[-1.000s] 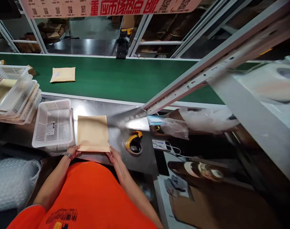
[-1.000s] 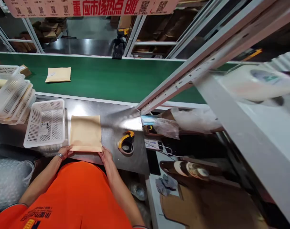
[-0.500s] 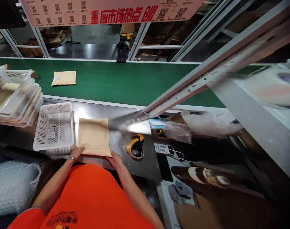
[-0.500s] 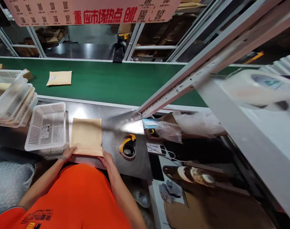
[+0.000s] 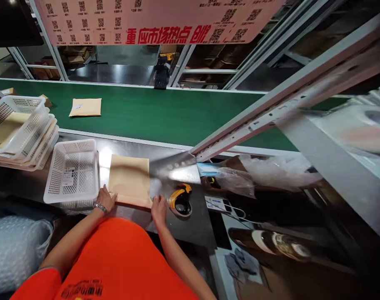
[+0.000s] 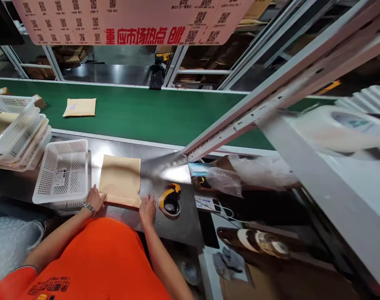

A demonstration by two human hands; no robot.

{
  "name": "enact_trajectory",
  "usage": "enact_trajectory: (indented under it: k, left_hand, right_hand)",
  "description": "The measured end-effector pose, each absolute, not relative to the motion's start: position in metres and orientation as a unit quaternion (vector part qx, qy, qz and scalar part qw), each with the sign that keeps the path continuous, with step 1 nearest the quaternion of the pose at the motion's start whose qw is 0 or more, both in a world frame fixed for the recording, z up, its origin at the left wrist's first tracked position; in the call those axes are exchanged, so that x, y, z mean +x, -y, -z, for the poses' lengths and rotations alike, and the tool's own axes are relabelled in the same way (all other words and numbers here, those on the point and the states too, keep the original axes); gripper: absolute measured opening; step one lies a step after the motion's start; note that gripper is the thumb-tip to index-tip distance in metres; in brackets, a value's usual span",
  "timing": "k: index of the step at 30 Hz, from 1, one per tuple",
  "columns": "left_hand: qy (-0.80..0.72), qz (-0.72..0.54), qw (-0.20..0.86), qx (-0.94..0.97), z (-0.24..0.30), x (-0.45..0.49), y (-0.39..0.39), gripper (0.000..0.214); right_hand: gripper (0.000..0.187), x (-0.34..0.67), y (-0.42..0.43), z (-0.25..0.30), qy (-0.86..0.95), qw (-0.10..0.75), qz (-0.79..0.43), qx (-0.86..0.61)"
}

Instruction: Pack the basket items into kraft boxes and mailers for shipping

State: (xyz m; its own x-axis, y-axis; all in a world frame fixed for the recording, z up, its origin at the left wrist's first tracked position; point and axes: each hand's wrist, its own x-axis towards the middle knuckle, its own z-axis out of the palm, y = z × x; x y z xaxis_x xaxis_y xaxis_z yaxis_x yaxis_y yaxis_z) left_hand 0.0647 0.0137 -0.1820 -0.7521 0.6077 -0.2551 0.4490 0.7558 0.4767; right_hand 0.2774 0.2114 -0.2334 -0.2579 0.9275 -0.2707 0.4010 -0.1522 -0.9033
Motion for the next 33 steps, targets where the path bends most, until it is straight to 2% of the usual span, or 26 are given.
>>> enact_trajectory:
  k: [4, 7, 11, 15, 18, 21, 24, 28, 33]
  left_hand:
    - [-0.834, -0.167, 0.111, 0.514, 0.201, 0.070, -0.024, 0.085]
    - [-0.789, -0.115, 0.130, 0.589, 0.221, 0.061, -0.044, 0.091]
    - [-0.795, -0.065, 0.185, 0.574, 0.237, 0.046, -0.061, 0.108]
    - [-0.792, -0.061, 0.252, 0.553, 0.223, 0.048, -0.068, 0.118]
    - [-0.766, -0.107, 0.283, 0.567, 0.197, 0.045, -0.071, 0.118]
    - [-0.754, -0.219, 0.258, 0.563, 0.163, 0.017, -0.059, 0.088]
    - [-0.828, -0.283, 0.179, 0.449, 0.132, -0.041, -0.023, 0.058]
    - [-0.924, -0.228, 0.140, 0.272, 0.114, -0.127, 0.043, 0.055]
    - [-0.954, -0.132, 0.185, 0.194, 0.128, -0.157, 0.093, 0.068]
  right_hand:
    - [0.069, 0.252, -0.189, 0.233, 0.819, 0.242, -0.335, -0.398]
    - [0.068, 0.228, -0.179, 0.240, 0.905, 0.180, -0.226, -0.312]
    - [0.071, 0.218, -0.184, 0.255, 0.930, 0.133, -0.165, -0.300]
    - [0.073, 0.220, -0.197, 0.263, 0.922, 0.159, -0.206, -0.286]
    - [0.074, 0.223, -0.206, 0.260, 0.905, 0.181, -0.274, -0.270]
    - [0.079, 0.237, -0.207, 0.256, 0.881, 0.206, -0.313, -0.290]
    - [0.085, 0.264, -0.197, 0.255, 0.847, 0.242, -0.312, -0.355]
    - [0.094, 0.300, -0.172, 0.260, 0.780, 0.272, -0.306, -0.473]
    - [0.101, 0.307, -0.141, 0.257, 0.705, 0.306, -0.312, -0.559]
